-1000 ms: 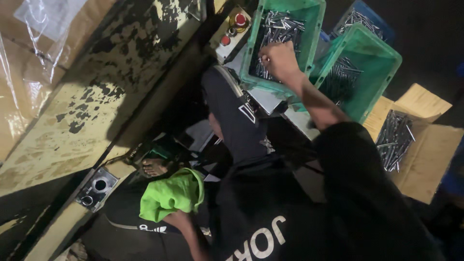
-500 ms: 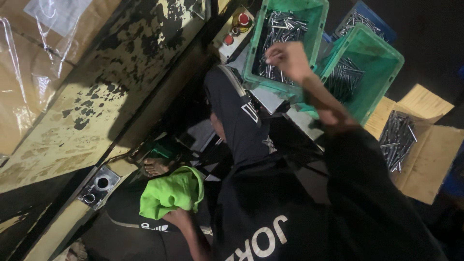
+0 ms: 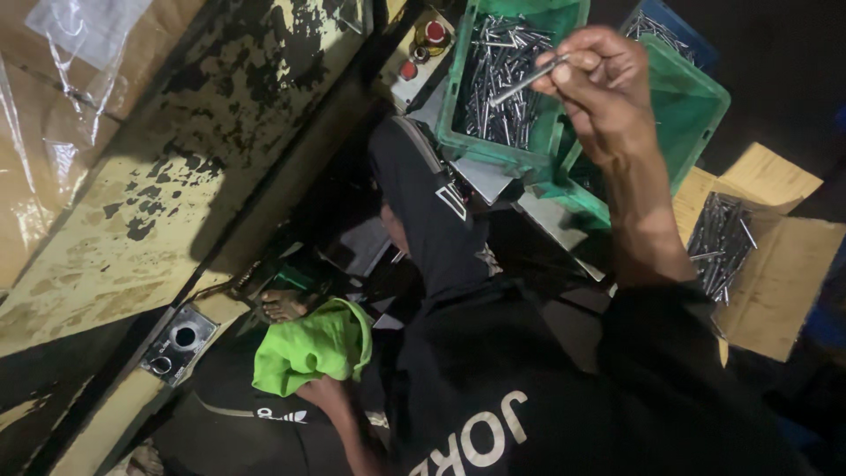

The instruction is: The person sits on the floor and repeatedly picks up metal rods from green bins, wipes them with a cloth, and places them into a machine. The person also wipes the machine's interior and occasionally inspects the rods before processing.

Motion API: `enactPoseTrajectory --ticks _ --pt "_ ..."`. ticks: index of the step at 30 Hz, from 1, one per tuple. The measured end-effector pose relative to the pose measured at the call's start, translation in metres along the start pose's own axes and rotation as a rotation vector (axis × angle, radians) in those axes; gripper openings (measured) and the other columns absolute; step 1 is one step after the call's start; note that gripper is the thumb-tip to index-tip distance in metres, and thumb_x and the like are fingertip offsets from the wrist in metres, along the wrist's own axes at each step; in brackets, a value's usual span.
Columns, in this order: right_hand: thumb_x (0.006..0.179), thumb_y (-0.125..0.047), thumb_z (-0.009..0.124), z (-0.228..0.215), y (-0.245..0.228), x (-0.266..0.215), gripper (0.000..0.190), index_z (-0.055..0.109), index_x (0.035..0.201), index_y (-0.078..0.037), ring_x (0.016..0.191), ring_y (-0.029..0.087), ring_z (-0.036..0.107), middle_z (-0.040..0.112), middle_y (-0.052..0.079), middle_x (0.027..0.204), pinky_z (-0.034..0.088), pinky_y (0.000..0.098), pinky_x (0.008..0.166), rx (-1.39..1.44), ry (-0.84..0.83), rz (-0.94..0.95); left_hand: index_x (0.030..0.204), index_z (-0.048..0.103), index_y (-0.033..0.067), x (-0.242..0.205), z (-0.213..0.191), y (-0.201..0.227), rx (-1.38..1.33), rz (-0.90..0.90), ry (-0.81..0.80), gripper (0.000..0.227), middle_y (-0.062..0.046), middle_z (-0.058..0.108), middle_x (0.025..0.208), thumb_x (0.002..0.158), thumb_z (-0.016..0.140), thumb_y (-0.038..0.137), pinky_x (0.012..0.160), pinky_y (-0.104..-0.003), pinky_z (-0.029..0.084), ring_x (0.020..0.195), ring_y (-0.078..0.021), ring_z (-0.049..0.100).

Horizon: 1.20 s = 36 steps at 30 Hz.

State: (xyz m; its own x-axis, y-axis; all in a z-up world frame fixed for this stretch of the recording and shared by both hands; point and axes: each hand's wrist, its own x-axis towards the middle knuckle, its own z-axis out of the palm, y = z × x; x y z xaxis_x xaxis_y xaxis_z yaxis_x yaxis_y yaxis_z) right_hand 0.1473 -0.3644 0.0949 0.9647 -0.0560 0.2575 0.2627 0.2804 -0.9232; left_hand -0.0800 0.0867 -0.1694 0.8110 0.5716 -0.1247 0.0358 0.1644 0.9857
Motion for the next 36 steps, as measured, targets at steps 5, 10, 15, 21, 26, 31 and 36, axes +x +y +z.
enactPoseTrajectory --ticks 5,10,15,21,26,31,36 --pt "0.095 0.003 0.071 0.021 -0.025 -0.007 0.013 0.071 0.105 -0.005 0.072 0.007 0.071 0.077 0.014 0.101 0.046 0.0152 0.052 0.038 -0.010 -0.012 0.135 0.054 -0.0055 -0.004 0.011 0.017 -0.055 -0.033 0.002 0.040 -0.015 0.067 0.126 0.098 0.067 0.004 0.085 -0.038 0.062 0.101 -0.0223 0.071" --pt "0.100 0.006 0.071 0.035 -0.035 -0.009 0.015 0.072 0.111 -0.004 0.067 0.005 0.071 0.077 0.014 0.103 0.049 0.0183 0.055 0.067 -0.147 -0.101 0.135 0.052 -0.0064 -0.008 0.007 0.018 -0.111 -0.040 -0.003 0.045 -0.014 0.066 0.124 0.095 0.070 0.001 0.083 -0.036 0.061 0.099 -0.0217 0.069" --pt "0.098 0.008 0.072 0.038 -0.037 -0.013 0.017 0.071 0.109 -0.004 0.098 0.017 0.078 0.076 0.013 0.105 0.066 0.0344 0.089 0.035 -0.173 -0.159 0.133 0.053 -0.0078 -0.008 0.000 0.009 -0.047 -0.057 0.029 0.046 -0.015 0.066 0.122 0.092 0.072 0.003 0.083 -0.035 0.061 0.097 -0.0218 0.070" --pt "0.104 0.009 0.070 0.037 -0.040 -0.019 0.017 0.070 0.115 -0.004 0.100 0.018 0.078 0.076 0.013 0.107 0.066 0.0372 0.094 -0.043 -0.214 -0.209 0.133 0.054 -0.0078 -0.002 -0.012 -0.014 -0.019 0.027 0.030 0.042 -0.014 0.066 0.126 0.097 0.070 0.006 0.086 -0.034 0.057 0.101 -0.0209 0.068" --pt "0.105 0.010 0.071 0.035 -0.039 -0.020 0.018 0.071 0.115 -0.005 0.101 0.019 0.077 0.076 0.013 0.108 0.066 0.0382 0.095 -0.080 -0.208 -0.221 0.132 0.058 -0.0086 0.005 -0.020 -0.024 0.169 0.129 -0.019 0.038 -0.014 0.067 0.126 0.100 0.070 0.009 0.090 -0.033 0.057 0.104 -0.0219 0.068" --pt "0.105 0.008 0.071 0.026 -0.031 -0.016 0.017 0.070 0.115 -0.006 0.104 0.018 0.077 0.076 0.012 0.109 0.066 0.0353 0.094 -0.104 -0.211 -0.238 0.134 0.054 -0.0065 0.000 -0.003 -0.002 0.024 0.058 0.010 0.043 -0.013 0.065 0.127 0.098 0.069 0.010 0.087 -0.032 0.057 0.103 -0.0192 0.068" --pt "0.106 0.008 0.072 0.014 -0.015 -0.006 0.018 0.069 0.120 -0.003 0.106 0.019 0.075 0.075 0.013 0.115 0.064 0.0323 0.095 -0.330 -0.135 -0.233 0.134 0.057 -0.0095 -0.002 0.017 0.032 0.051 -0.050 0.014 0.036 -0.019 0.067 0.122 0.103 0.063 0.007 0.081 -0.035 0.060 0.096 -0.0224 0.070"
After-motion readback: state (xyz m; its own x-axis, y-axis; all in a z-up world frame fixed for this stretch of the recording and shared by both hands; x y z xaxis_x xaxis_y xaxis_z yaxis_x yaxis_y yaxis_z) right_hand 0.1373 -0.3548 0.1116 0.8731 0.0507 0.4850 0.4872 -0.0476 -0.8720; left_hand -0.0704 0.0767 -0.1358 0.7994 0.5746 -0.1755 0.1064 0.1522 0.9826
